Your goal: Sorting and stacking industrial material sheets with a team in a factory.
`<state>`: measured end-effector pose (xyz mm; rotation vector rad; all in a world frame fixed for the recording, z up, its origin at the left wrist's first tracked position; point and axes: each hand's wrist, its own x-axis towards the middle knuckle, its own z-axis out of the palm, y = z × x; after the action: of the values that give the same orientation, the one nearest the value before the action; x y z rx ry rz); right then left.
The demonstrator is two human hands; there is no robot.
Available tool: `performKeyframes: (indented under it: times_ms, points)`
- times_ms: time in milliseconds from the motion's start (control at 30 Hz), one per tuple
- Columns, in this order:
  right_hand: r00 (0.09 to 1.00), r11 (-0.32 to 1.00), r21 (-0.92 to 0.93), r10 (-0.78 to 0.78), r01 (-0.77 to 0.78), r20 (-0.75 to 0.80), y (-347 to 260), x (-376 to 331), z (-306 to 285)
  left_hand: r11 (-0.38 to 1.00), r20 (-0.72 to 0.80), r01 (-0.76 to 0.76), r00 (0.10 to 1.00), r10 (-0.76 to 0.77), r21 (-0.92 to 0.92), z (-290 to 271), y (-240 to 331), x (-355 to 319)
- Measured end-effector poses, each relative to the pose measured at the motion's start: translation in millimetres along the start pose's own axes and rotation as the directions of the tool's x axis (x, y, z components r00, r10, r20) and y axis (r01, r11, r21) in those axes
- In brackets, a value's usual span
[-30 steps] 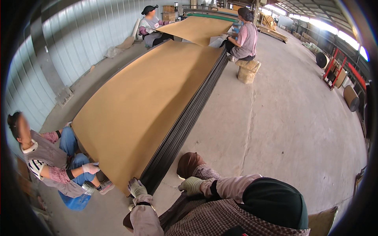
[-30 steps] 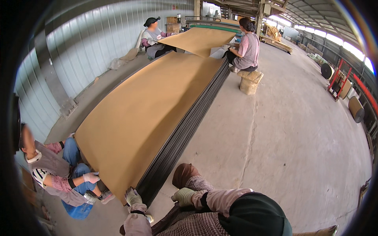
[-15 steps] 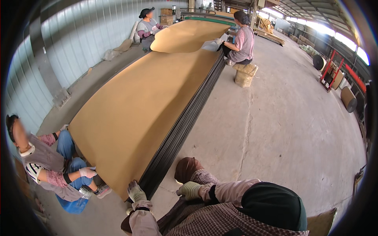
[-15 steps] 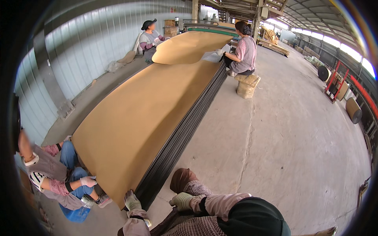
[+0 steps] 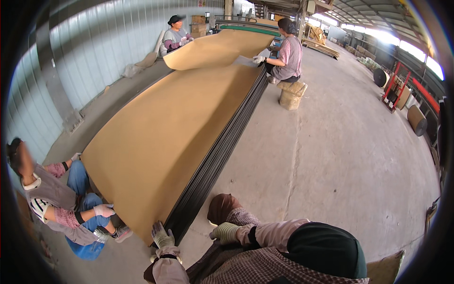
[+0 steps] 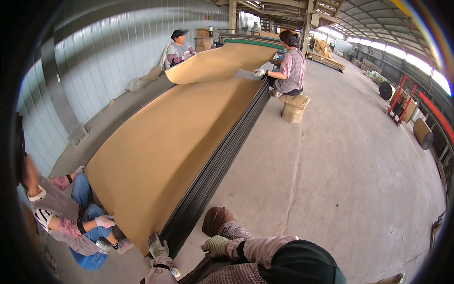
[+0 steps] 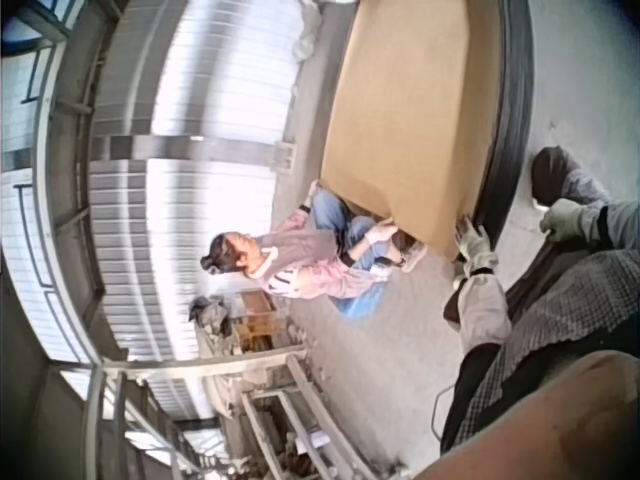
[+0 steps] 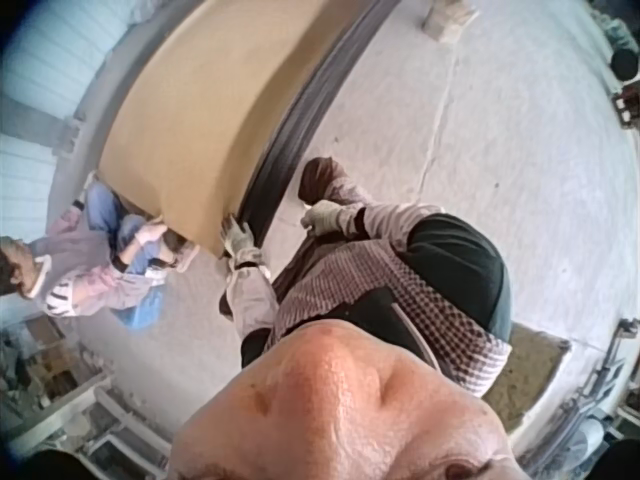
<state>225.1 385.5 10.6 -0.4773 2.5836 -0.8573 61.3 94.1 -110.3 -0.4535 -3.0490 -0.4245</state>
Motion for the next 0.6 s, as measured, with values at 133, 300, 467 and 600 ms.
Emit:
performKeyframes:
  times_ms: [133, 300, 467, 600]
  points:
    - [1.0, 1.0, 0.016, -0.01, 0.01, -0.025, 1, -4, -1, 1.0, 0.062, -0.004, 0.998, 0.004, 0.009, -5, 5, -1]
    - [0.998, 0.999, 0.018, -0.027, 0.028, -0.048, 0, -4, 1, 0.999, 0.102, -0.001, 0.995, -0.002, 0.033, 1, -1, 0]
    - [1.0, 1.0, 0.023, -0.017, 0.018, -0.02, -3, -5, -2, 0.999, 0.147, 0.043, 0.988, -0.044, 0.01, -9, 3, -1]
    - [1.0, 1.0, 0.009, 0.005, -0.006, 0.016, -7, -4, -8, 0.998, 0.145, 0.056, 0.988, -0.059, 0.023, -7, 2, 3]
